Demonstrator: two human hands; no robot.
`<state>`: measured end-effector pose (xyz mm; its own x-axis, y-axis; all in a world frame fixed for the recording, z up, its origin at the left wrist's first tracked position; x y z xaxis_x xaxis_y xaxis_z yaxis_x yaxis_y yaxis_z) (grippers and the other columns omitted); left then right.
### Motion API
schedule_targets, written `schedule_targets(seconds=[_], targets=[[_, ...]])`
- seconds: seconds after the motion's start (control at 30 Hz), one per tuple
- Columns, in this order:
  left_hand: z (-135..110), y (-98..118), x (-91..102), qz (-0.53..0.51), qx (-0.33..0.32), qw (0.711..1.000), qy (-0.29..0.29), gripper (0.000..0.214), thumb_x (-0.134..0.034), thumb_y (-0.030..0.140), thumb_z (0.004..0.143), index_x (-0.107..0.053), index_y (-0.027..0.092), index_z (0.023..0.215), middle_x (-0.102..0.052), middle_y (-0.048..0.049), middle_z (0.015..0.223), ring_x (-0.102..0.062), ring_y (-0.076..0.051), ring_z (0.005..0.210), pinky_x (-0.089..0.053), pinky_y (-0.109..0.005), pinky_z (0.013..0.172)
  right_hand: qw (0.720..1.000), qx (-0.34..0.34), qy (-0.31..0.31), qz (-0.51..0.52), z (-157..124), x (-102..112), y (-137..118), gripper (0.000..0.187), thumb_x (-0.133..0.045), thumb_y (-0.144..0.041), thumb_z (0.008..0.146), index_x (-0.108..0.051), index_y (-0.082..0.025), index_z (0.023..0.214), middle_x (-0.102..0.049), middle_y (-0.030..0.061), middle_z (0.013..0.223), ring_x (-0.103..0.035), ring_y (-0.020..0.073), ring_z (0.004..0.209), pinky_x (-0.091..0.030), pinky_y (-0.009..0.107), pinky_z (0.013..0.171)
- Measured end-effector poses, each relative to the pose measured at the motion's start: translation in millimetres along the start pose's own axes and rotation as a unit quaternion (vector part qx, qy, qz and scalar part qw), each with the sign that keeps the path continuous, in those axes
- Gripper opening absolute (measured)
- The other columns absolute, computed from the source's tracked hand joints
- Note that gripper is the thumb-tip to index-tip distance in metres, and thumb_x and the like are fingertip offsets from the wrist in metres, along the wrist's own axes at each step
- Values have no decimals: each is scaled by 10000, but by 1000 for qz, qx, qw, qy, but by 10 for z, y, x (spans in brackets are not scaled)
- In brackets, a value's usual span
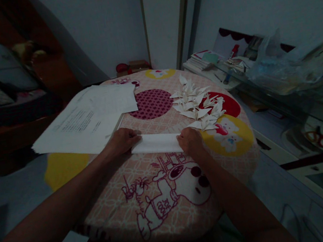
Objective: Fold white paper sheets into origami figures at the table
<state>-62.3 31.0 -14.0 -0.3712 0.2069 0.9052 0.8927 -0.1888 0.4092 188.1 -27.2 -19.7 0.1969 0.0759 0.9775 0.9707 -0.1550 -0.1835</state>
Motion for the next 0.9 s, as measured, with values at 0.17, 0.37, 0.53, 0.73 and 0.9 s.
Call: schedule_targets(seconds=[0.17,0.37,0.53,0.73,0.9], targets=[[13,0,-10,19,-4,1000,4,233,-605,267,855,-783,124,808,-727,-116,750,-651,-217,701,-448,-292,651,1000,7,5,-2,-2,18,-7,265,-582,-281,937,-769,-142,812,-740,115,834,-631,193,755,-406,290,705],[0,9,-10,10,4,1000,-1,256,-602,284,868,-775,107,804,-718,-137,738,-634,-215,675,-426,-305,644,1000,-9,-11,18,-12,45,-10,280,-596,-279,925,-761,-150,739,-693,69,674,-589,167,642,-377,278,632],[-19,16,7,-14,9,1000,0,258,-602,295,860,-769,115,782,-706,-131,714,-640,-223,698,-435,-310,670,1000,-3,10,28,2,14,24,269,-617,-271,917,-753,-149,720,-694,69,678,-587,157,642,-371,271,629],[-39,25,22,-13,20,1000,-5,263,-598,309,868,-760,121,782,-707,-123,712,-644,-218,726,-440,-295,676,999,-1,19,42,18,-24,52,253,-632,-274,907,-752,-155,718,-697,66,696,-591,156,657,-383,268,644],[-32,14,6,-12,5,1000,0,272,-580,307,872,-758,131,767,-699,-122,704,-653,-222,716,-439,-299,661,999,-4,10,46,2,-4,40,258,-628,-279,914,-753,-156,724,-688,64,680,-601,166,672,-402,272,663]])
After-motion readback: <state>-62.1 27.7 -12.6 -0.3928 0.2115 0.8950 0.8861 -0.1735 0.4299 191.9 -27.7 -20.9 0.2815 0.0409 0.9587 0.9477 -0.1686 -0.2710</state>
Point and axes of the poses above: each hand's wrist, its own z-axis towards the middle knuckle, its own x-axis out of the back of the hand, y = z × x, the point moved 3 cm from there along z, towards the middle knuckle
